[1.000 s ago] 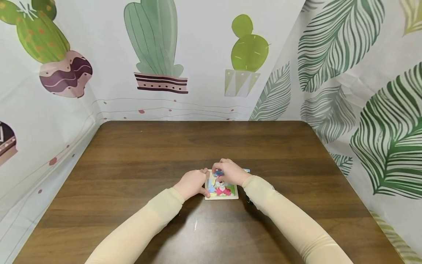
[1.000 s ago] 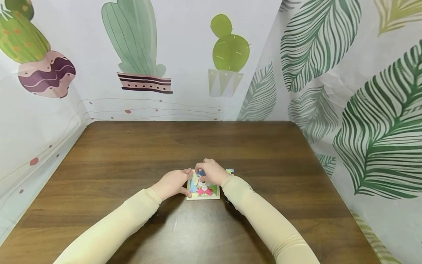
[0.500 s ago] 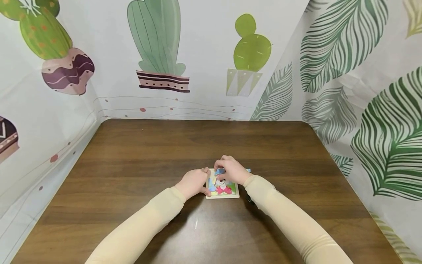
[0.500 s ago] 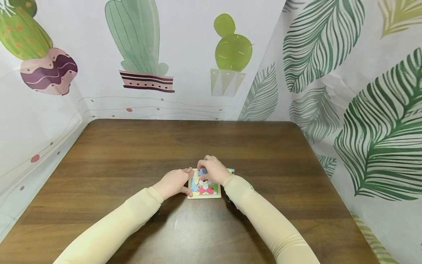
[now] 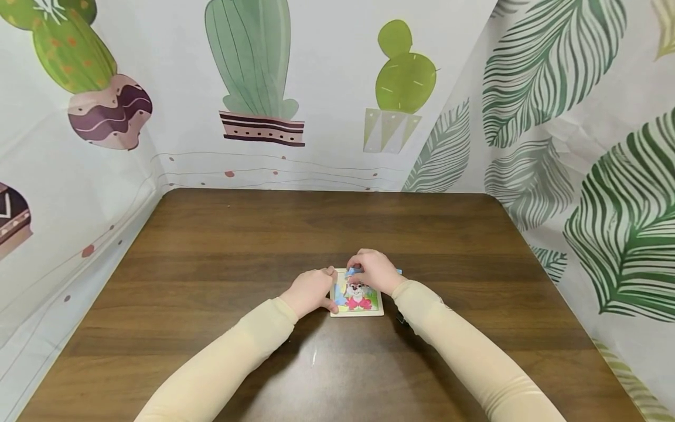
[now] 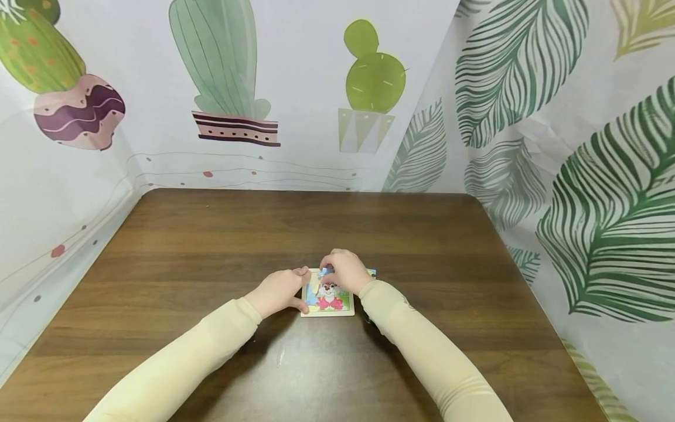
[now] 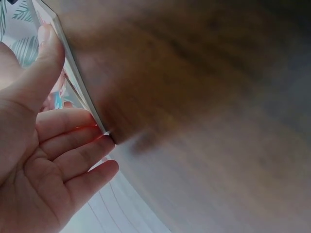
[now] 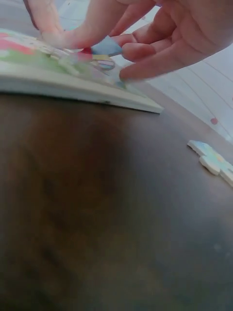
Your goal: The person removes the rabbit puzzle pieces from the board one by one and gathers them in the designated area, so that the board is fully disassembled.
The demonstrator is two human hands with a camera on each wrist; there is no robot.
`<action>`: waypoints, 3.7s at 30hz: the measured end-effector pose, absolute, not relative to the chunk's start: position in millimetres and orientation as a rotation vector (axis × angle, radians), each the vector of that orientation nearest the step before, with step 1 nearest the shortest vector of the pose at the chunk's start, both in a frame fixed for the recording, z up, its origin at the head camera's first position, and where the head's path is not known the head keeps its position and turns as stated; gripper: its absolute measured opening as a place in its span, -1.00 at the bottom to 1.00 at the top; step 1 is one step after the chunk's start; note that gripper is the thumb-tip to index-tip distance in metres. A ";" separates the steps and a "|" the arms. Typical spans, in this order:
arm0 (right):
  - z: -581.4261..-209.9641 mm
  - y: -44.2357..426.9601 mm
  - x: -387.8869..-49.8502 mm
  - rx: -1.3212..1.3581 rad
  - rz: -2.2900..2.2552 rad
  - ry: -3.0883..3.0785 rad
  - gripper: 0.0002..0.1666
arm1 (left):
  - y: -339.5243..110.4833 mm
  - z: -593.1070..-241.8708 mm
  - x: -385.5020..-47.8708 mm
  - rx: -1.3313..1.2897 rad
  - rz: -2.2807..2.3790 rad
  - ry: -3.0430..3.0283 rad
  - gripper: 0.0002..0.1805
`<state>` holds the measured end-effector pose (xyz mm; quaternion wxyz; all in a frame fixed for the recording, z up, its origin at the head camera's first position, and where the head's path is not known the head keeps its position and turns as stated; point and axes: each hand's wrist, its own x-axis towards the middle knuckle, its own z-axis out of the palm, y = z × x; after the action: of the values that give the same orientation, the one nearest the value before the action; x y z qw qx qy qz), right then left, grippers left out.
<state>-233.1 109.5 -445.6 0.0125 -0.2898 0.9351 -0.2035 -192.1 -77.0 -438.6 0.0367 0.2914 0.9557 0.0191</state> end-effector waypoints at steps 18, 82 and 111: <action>-438.5 131.5 -245.5 -0.675 -1.027 2.689 -0.88 | -77.2 -438.1 -192.1 0.868 0.096 2.907 -0.14; -450.2 223.0 -241.3 -0.497 -0.810 3.002 -0.91 | -78.0 -441.3 -192.4 0.926 0.031 2.918 -0.07; -441.9 142.7 -226.5 -0.958 -0.601 2.802 -0.80 | -76.3 -442.2 -193.8 0.888 0.033 2.905 -0.06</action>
<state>-226.5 142.7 -441.9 0.0602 -0.3164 0.9256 -0.1985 -193.8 -76.3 -442.2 0.0520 0.2920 0.9550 0.0110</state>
